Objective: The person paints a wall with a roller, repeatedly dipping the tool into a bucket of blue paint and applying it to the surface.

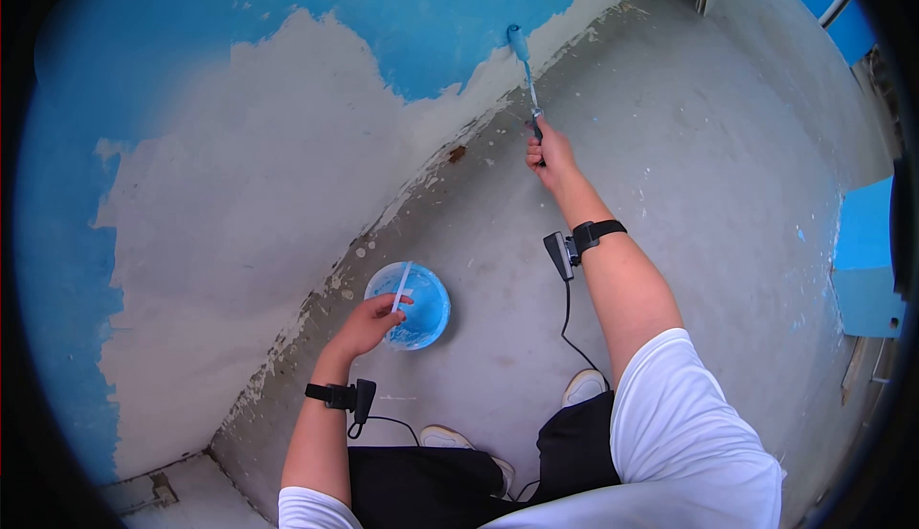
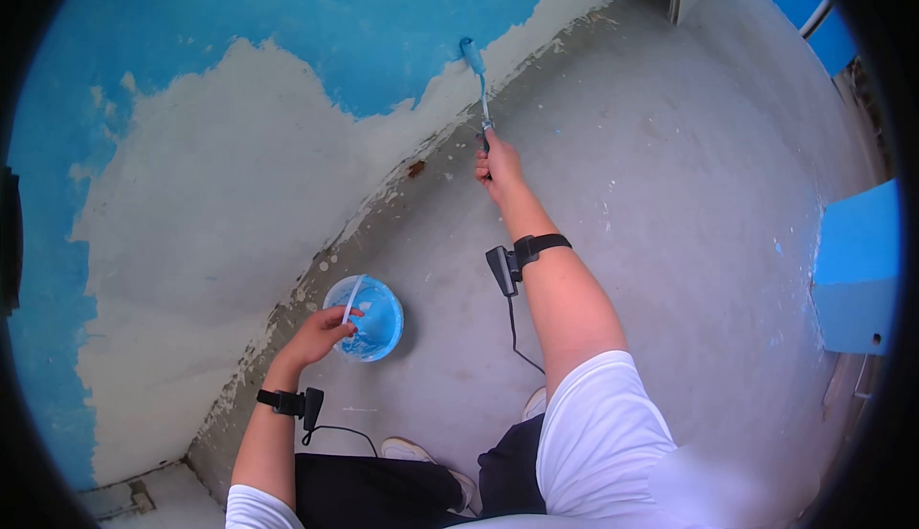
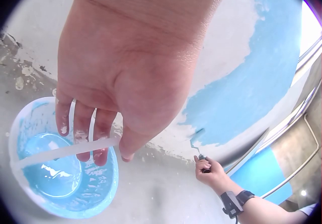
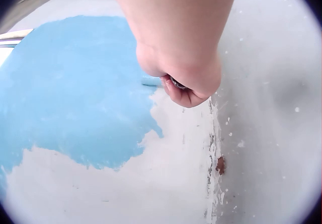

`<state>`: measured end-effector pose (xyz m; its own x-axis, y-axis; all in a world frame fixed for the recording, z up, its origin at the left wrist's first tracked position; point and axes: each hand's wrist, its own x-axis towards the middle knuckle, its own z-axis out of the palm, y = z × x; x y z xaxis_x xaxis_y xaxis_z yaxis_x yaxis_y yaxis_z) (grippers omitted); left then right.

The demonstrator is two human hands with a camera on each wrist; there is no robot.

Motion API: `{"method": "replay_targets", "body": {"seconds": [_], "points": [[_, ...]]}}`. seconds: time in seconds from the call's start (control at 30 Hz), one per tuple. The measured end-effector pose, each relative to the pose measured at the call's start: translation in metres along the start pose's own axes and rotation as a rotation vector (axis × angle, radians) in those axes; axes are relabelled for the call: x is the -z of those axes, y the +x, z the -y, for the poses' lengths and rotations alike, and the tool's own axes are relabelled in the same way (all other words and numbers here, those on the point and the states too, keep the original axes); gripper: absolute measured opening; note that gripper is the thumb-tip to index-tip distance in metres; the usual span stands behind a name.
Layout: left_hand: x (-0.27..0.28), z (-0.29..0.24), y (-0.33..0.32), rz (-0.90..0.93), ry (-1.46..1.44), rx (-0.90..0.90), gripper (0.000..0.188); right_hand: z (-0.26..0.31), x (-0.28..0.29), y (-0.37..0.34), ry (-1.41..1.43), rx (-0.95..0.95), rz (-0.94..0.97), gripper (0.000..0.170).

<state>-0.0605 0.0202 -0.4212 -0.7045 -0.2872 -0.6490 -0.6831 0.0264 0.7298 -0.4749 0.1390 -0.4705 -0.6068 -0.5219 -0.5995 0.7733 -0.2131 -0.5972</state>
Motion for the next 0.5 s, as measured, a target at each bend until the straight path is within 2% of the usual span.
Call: {"method": "replay_targets", "body": {"seconds": [0.17,0.27,0.5], "points": [[0.001,0.002,0.000,0.003,0.008,-0.017,0.027,-0.002,-0.001,-0.005,-0.033,0.047,0.006,0.024],[0.001,0.002,0.001,0.004,0.002,-0.015,0.027,-0.005,0.004,-0.002,-0.171,0.077,-0.020,0.025],[0.000,0.000,0.001,0.002,0.006,-0.019,0.027,-0.012,0.012,0.012,-0.091,-0.043,-0.048,0.029]]}}
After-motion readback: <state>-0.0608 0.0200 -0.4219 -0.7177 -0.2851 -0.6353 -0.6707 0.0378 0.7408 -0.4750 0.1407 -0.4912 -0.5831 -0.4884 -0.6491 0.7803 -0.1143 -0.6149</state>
